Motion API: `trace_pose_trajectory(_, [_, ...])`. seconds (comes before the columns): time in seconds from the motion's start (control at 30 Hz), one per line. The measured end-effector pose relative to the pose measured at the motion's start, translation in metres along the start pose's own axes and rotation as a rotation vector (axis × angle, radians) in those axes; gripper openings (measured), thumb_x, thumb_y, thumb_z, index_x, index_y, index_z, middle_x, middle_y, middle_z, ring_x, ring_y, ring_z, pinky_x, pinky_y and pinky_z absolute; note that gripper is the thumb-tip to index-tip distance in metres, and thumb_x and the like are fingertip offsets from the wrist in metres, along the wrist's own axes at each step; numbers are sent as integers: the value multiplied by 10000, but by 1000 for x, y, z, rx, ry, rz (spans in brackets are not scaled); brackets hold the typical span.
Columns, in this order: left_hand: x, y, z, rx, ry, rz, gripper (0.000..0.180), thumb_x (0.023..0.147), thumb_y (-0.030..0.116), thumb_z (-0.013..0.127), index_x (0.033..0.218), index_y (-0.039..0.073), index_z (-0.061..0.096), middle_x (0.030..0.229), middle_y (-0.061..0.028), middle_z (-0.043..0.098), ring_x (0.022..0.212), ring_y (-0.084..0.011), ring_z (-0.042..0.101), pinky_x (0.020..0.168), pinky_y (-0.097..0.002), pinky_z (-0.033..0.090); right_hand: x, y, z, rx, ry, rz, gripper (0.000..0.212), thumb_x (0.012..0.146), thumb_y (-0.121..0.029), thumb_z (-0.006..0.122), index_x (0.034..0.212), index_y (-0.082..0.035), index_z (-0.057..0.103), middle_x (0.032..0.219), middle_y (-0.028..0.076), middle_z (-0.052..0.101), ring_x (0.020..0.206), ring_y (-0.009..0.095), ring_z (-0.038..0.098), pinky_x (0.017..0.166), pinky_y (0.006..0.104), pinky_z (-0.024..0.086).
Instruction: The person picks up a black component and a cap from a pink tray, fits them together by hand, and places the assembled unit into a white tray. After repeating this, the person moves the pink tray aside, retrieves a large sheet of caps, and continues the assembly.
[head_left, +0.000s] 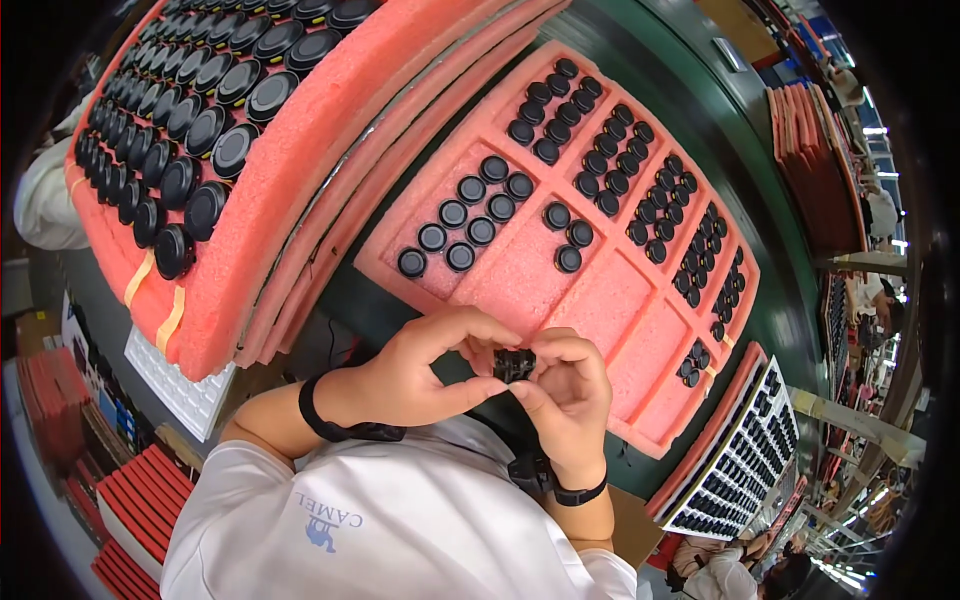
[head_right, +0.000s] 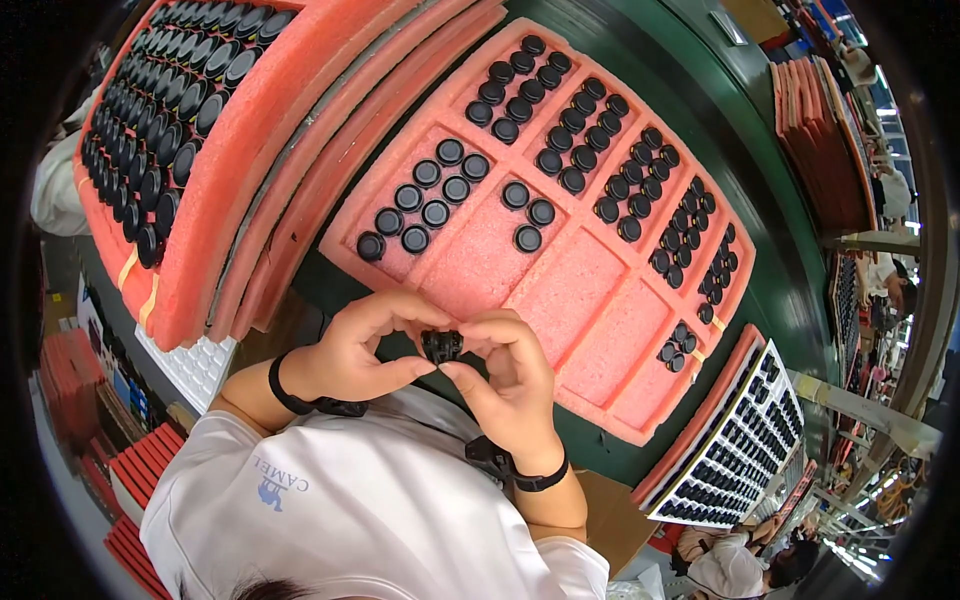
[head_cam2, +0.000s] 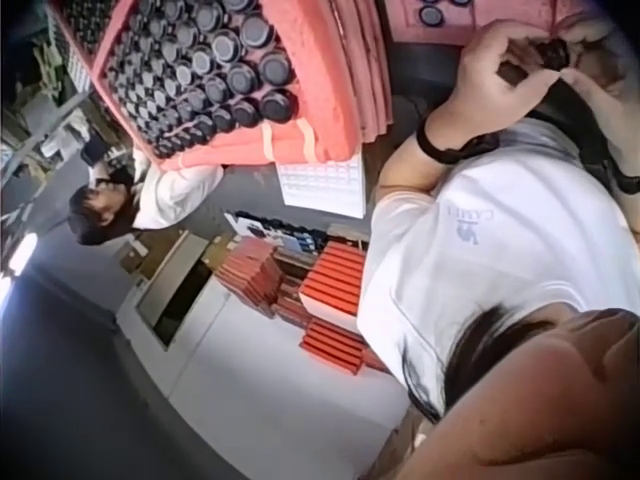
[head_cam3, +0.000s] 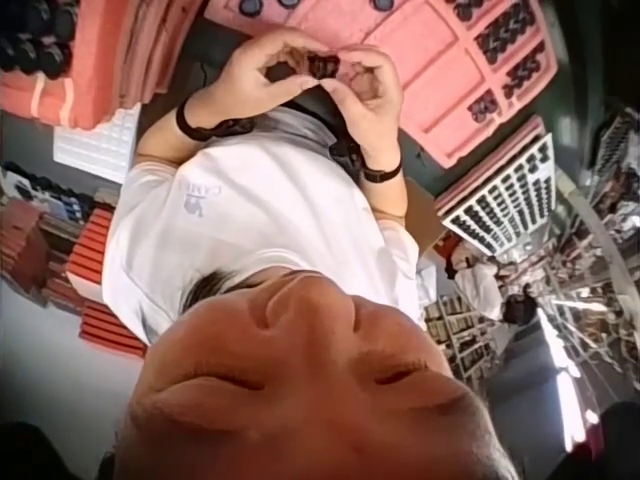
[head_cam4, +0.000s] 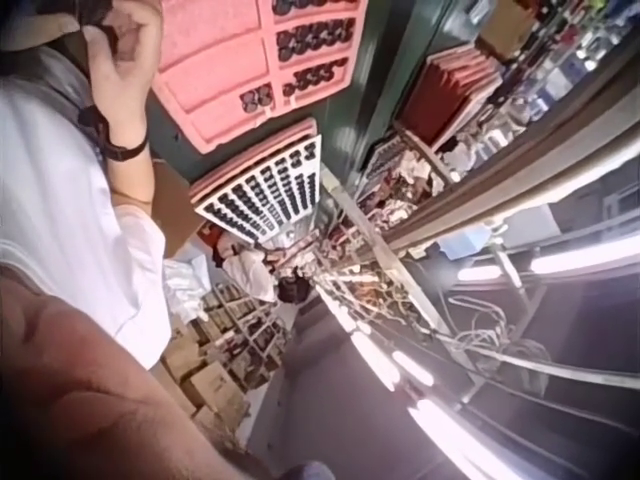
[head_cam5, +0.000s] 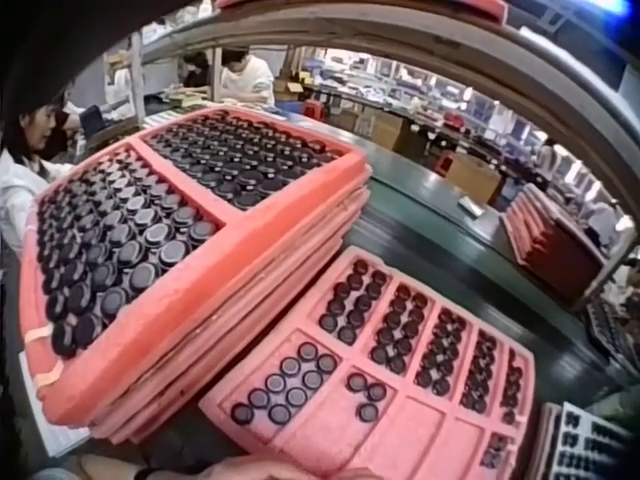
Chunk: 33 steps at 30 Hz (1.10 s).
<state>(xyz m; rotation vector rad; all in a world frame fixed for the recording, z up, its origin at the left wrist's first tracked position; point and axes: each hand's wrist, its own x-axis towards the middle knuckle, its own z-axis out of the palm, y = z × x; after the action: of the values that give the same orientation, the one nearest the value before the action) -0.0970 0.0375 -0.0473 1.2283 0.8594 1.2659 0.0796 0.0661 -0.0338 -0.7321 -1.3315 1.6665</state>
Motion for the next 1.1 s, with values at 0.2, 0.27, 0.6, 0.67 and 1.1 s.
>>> trace_pose_trajectory(0.2, [7,3,-6,163,-99,106,402,746,3,670,1128,-20,546,1001,-102,530,864,-164,547,710,-259,464,-4,-1,-8,353,55,214,329,780,115,580,1075,11,477,1023,94,555,920,164,554,838,258,434])
trace_pose_trajectory(0.27, [8,2,-6,236,-158,160,417,750,8,668,1147,-19,542,1007,-106,516,886,-173,541,721,-262,464,-2,0,-8,440,-2,274,307,790,99,574,1067,10,478,1026,97,569,917,161,560,840,262,432])
trace_pose_trajectory(0.6, [-2,-3,-2,38,-39,99,354,746,-3,675,1062,1,516,995,-93,522,883,-169,544,760,-271,458,-7,-3,-5,160,2,234,270,807,79,557,1058,16,477,1029,98,550,946,155,543,850,273,427])
trace_pose_trajectory(0.67, [-5,-5,0,15,47,55,334,725,-9,689,1016,23,529,962,-68,546,831,-145,556,729,-262,467,-4,-8,2,144,25,115,269,812,84,556,1062,20,479,1037,102,532,950,156,537,848,273,427])
trace_pose_trajectory(1.1, [1,3,-4,-357,-71,-129,296,803,-16,617,1080,-20,511,993,-96,570,865,-149,577,771,-285,474,-3,5,-11,586,-47,265,256,873,-117,579,1073,23,500,992,136,565,879,219,577,785,304,463])
